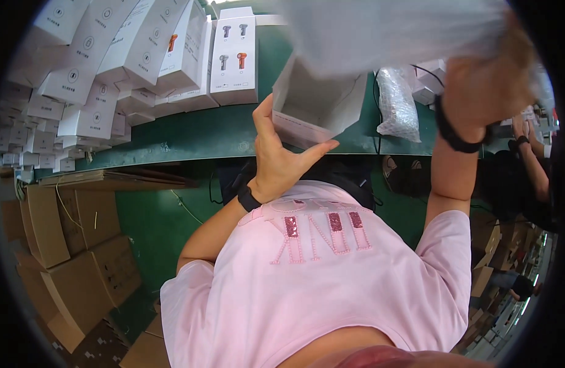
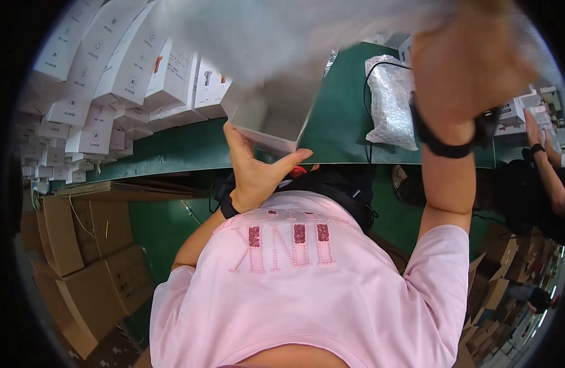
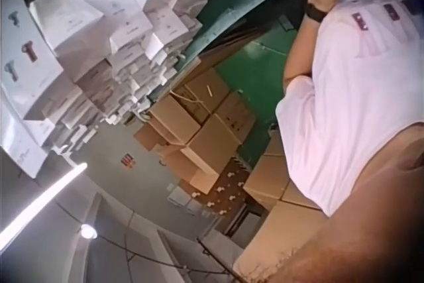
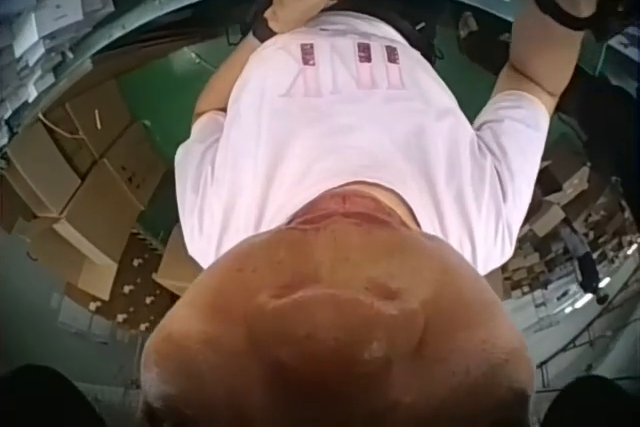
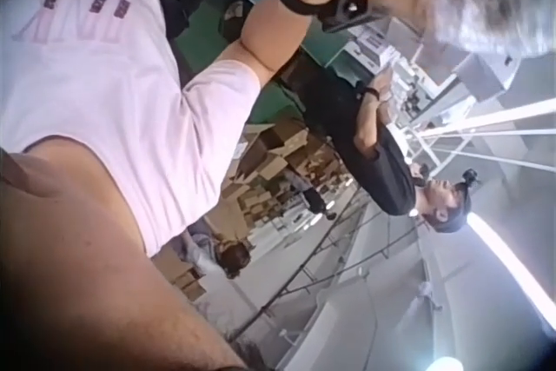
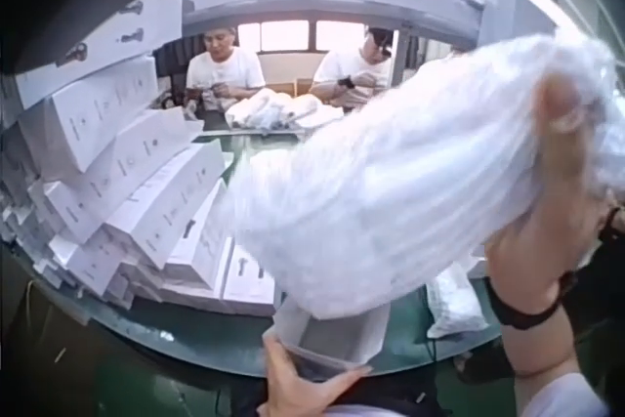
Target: Packaging small electronic devices into boxes on an assembly line.
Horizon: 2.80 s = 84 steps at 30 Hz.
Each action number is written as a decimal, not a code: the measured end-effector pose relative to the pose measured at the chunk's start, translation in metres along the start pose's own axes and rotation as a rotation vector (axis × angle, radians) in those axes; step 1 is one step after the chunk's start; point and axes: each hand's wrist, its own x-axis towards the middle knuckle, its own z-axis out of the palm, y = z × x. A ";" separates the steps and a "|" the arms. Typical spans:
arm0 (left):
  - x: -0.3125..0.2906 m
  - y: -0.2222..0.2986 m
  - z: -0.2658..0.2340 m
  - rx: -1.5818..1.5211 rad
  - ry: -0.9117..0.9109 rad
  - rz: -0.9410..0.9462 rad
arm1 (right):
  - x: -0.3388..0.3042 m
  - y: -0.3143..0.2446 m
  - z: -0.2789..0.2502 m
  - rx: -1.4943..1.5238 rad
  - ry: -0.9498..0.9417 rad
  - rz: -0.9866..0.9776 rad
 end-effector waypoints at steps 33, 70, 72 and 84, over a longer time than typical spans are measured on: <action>0.076 0.045 -0.046 -0.421 -0.451 -0.094 | -0.145 -0.060 0.145 1.096 -1.159 0.324; 0.061 0.031 -0.012 -0.626 -0.123 0.023 | 0.033 -0.052 -0.003 1.142 -1.331 -0.197; 0.058 0.022 -0.022 -0.600 -0.058 0.109 | 0.044 -0.038 0.001 1.289 -1.451 -0.115; 0.076 0.030 -0.063 0.247 -0.384 0.418 | -0.065 -0.091 0.005 1.988 -0.946 1.302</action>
